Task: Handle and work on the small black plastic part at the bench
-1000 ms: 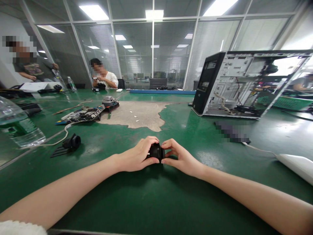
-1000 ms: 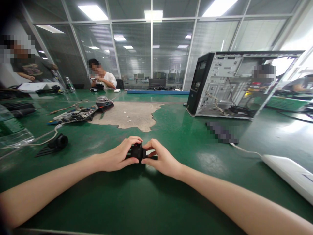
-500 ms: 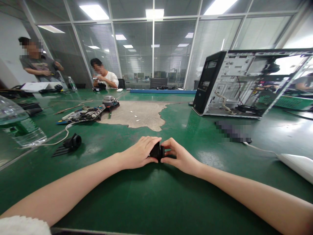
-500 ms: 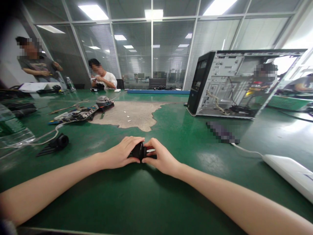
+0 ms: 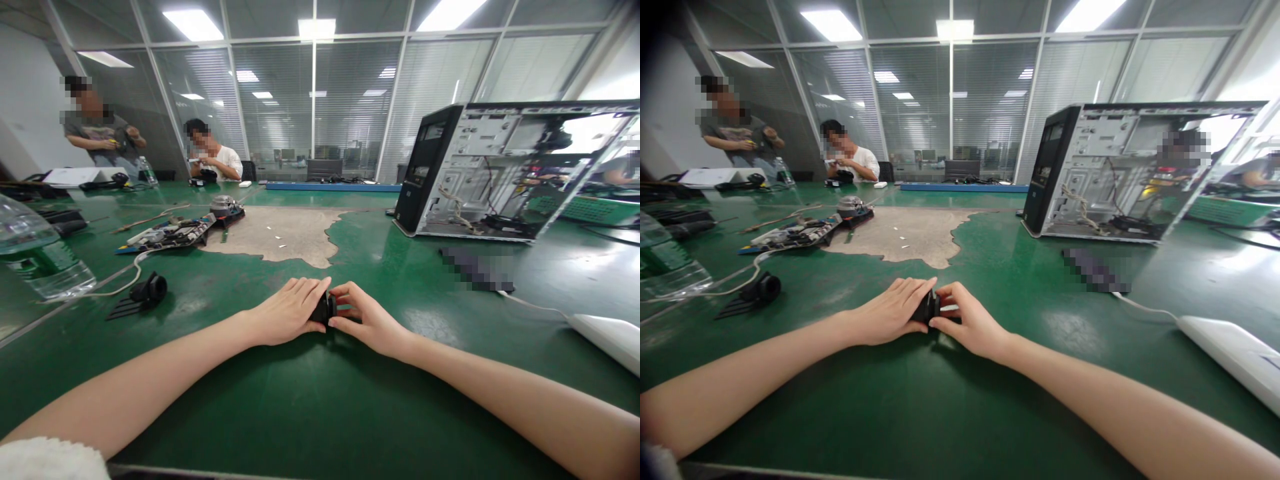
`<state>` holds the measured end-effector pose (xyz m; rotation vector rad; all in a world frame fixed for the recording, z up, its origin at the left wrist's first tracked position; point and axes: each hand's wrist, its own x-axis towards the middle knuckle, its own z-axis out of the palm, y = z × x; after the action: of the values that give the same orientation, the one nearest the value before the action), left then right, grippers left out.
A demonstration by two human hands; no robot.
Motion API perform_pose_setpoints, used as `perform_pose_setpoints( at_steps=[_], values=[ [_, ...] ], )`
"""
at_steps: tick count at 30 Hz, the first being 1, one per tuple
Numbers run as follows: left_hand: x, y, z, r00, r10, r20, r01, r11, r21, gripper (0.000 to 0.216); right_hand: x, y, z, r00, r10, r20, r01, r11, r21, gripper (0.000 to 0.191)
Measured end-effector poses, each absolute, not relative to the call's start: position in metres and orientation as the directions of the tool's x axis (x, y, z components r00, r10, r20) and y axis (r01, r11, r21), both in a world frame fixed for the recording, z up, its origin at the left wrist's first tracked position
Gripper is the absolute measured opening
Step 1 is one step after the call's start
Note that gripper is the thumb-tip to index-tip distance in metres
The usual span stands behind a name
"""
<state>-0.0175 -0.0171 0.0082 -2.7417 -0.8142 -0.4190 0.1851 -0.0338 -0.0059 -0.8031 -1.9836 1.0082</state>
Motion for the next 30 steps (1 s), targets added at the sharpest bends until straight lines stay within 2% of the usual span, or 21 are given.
perform_pose_setpoints(
  at_steps=[5,11,17,20,23,26,30],
  values=[
    [-0.0149,-0.0181,0.0083,0.785,0.501,0.365,0.577,-0.806,-0.133,0.068,0.1875,-0.0328,-0.0082,-0.534,0.72,0.444,0.197,0.617,-0.762,0.031],
    [-0.014,-0.0187,0.0097,0.782,0.503,0.368,0.575,-0.811,-0.112,0.065,0.1847,-0.0327,-0.0082,-0.491,0.773,0.401,0.144,0.526,-0.838,0.015],
    [-0.0144,-0.0184,0.0093,0.783,0.501,0.369,0.577,-0.806,-0.131,0.064,0.1845,-0.0329,-0.0085,-0.504,0.794,0.339,0.168,0.476,-0.863,0.028],
    [-0.0141,-0.0191,0.0093,0.782,0.502,0.37,0.579,-0.805,-0.131,0.064,0.1858,-0.0334,-0.0096,-0.52,0.76,0.39,0.158,0.535,-0.83,0.031],
    [-0.0143,-0.02,0.0097,0.78,0.503,0.371,0.579,-0.806,-0.124,0.063,0.1859,-0.0336,-0.0087,-0.513,0.749,0.419,0.156,0.562,-0.813,0.029],
    [-0.0146,-0.0205,0.0103,0.779,0.504,0.374,0.578,-0.808,-0.114,0.062,0.1848,-0.0332,-0.0066,-0.5,0.777,0.382,0.158,0.515,-0.842,0.021],
    [-0.0145,-0.0209,0.011,0.784,0.502,0.366,0.573,-0.812,-0.115,0.062,0.1842,-0.0328,-0.0065,-0.51,0.788,0.345,0.169,0.485,-0.858,0.027]
  ],
)
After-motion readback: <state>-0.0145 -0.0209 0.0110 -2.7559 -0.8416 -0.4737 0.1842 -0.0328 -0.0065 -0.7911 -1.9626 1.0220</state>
